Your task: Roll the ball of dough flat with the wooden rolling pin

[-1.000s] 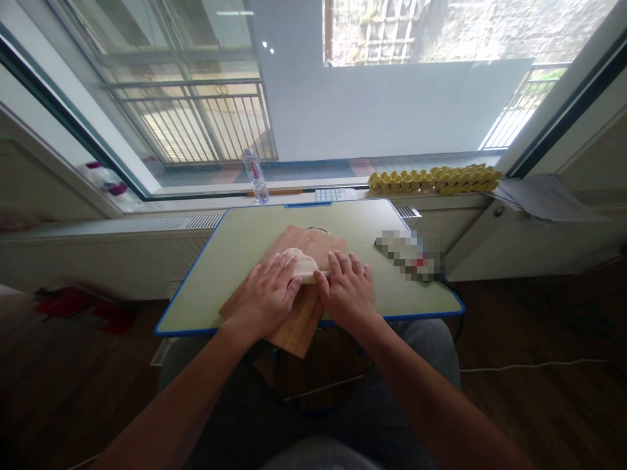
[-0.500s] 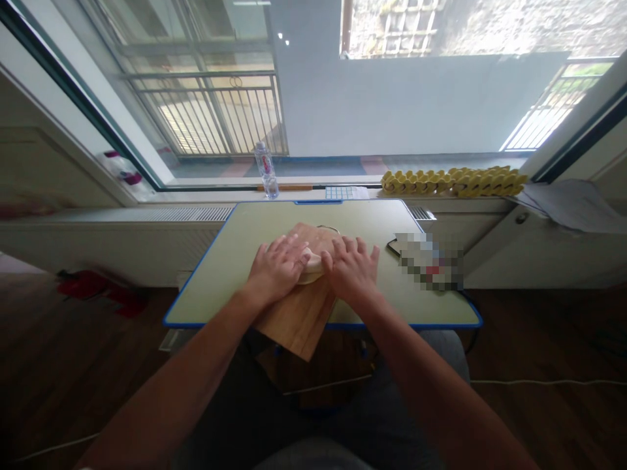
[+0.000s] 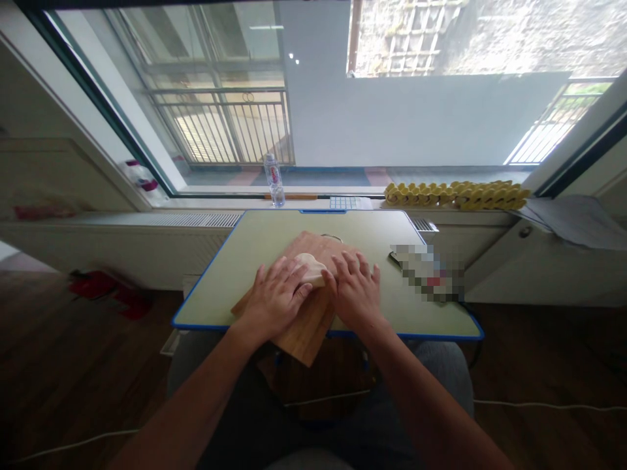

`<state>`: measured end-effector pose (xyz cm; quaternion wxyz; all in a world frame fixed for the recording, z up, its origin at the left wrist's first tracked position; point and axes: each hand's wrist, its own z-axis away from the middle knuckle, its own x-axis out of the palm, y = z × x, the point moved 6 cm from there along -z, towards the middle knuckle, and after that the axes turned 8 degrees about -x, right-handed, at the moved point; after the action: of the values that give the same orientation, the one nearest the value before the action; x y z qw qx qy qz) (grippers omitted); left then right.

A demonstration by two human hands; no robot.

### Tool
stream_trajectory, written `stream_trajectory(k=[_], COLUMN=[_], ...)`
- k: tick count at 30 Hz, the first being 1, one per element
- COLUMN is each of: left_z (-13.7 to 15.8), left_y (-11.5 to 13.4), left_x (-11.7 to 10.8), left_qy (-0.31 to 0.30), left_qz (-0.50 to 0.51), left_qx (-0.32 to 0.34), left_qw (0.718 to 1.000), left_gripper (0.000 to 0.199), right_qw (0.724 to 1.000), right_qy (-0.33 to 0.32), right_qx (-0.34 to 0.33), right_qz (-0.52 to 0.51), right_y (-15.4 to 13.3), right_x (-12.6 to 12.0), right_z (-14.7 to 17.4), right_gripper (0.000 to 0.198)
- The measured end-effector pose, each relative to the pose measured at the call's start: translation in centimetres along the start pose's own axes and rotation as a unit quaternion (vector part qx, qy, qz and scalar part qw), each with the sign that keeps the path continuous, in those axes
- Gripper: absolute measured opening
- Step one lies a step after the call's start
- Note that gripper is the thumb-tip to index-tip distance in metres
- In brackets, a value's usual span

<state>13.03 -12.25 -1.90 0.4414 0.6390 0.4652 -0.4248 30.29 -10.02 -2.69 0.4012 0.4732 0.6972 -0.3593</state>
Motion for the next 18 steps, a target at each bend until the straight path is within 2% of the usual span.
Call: stream_trajectory(k=[5,8,10,14,18], left_z=[-4.1,-4.5,-3.3,0.9,3.0], left_y=[-1.2,-1.7,-1.7,-1.0,-0.8], left_x=[-0.2,-0.2,-0.3,-0.7,-0.5], left_qy=[0.032,0.057,0.057,0.046,0.019], left_qz=[-0.017,-0.017,-0.015,-0.004,0.014], left_qx=[-0.024,-0.046,-0.061,-0.078,-0.071], left_qw=[0.999,0.997,0.996,0.996,0.997], left_gripper=[0.053,0.055,0.054,0.054,0.062], right_qw=[0.999,0.999,0.999,0.999,0.998], right_qy=[-0.027,-0.032,-0.031,-0.030,-0.032], right_qx=[0.026,0.036,0.012,-0.034,-0.050], right_qz=[-0.010,-0.018,-0.020,-0.001,0.008], right_y=[0.5,0.1,-0.7,-1.8,-1.7], right_x=[0.7,0.5,0.3,0.0,-0.1], right_z=[-4.0,-3.5,-1.6,2.9,4.2], right_gripper=[0.055,0.055,0.055,0.062,0.065])
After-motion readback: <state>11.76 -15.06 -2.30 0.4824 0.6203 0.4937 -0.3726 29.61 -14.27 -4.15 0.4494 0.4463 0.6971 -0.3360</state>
